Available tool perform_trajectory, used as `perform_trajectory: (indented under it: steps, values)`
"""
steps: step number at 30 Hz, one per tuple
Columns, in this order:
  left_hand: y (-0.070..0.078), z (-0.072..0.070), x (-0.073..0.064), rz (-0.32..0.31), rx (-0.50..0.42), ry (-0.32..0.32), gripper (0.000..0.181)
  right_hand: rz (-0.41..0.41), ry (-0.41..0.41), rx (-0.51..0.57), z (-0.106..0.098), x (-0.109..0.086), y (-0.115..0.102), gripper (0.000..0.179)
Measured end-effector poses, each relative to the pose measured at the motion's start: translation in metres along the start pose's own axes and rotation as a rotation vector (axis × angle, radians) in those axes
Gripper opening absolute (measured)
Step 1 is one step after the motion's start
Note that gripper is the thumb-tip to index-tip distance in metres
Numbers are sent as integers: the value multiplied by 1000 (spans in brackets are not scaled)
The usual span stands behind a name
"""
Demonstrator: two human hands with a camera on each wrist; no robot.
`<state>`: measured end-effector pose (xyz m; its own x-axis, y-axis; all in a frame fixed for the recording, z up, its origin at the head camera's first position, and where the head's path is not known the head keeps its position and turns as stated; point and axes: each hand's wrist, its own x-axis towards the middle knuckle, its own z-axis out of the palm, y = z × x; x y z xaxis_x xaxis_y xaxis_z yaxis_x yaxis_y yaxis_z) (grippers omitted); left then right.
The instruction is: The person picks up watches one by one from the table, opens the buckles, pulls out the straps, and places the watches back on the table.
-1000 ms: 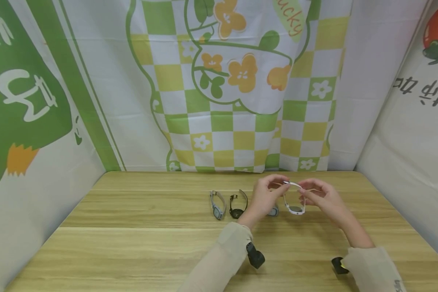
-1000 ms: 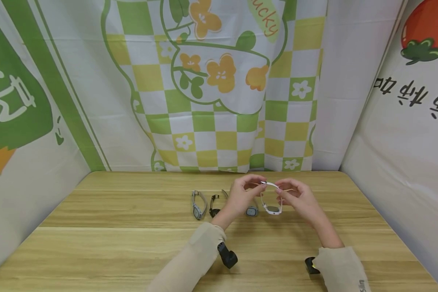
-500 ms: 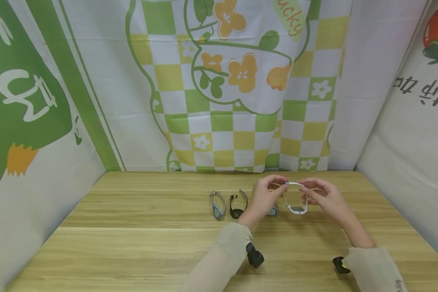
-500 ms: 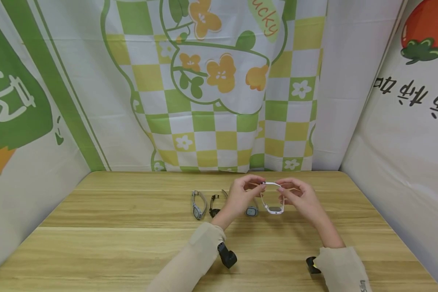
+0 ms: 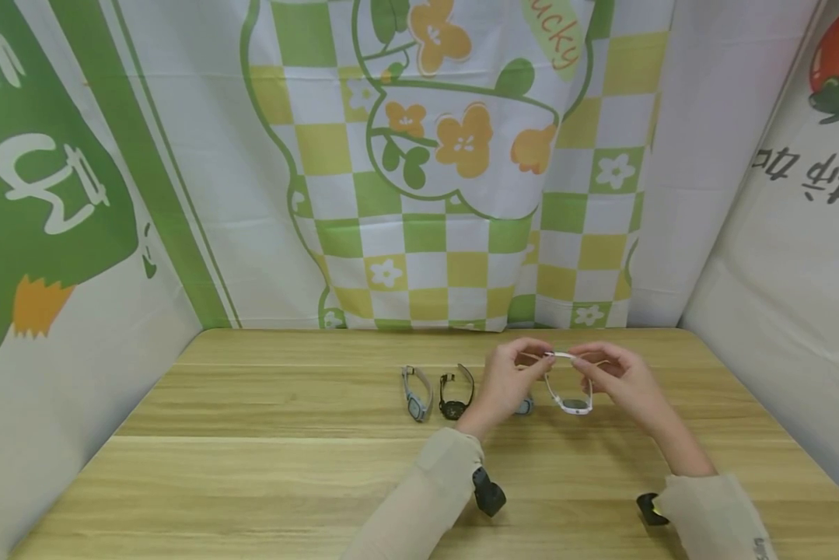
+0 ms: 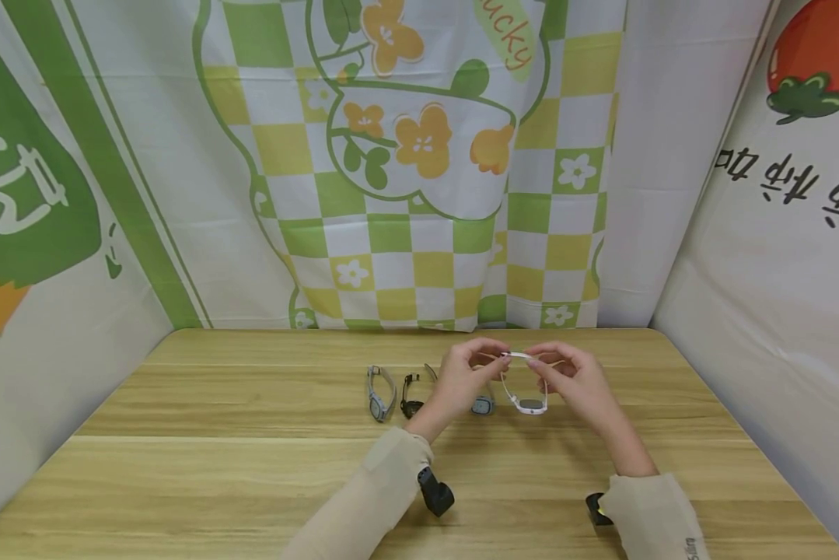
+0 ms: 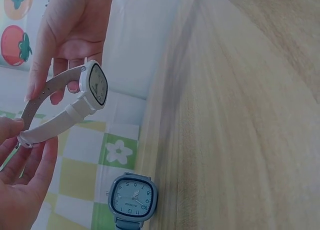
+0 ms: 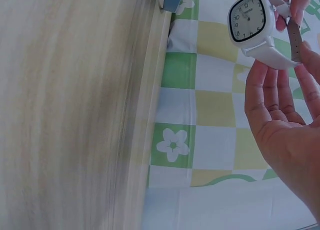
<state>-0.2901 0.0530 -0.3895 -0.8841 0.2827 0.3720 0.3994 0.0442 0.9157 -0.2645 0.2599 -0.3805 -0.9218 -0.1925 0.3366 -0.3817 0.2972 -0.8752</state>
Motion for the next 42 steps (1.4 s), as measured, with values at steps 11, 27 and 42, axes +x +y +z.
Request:
perform_trajectory:
  steps: [11,27,42]
  values:
    - [-2,-1,-1,1,3,-8,21,-41,18,-49,-1,-1,0,27]
    - [-7,1,1,-40,142,-93,20,-66,-33,-92,-10,1,1,28]
    - [-13,7,11,-119,214,-155,22,60,-92,-103,-15,6,16,34]
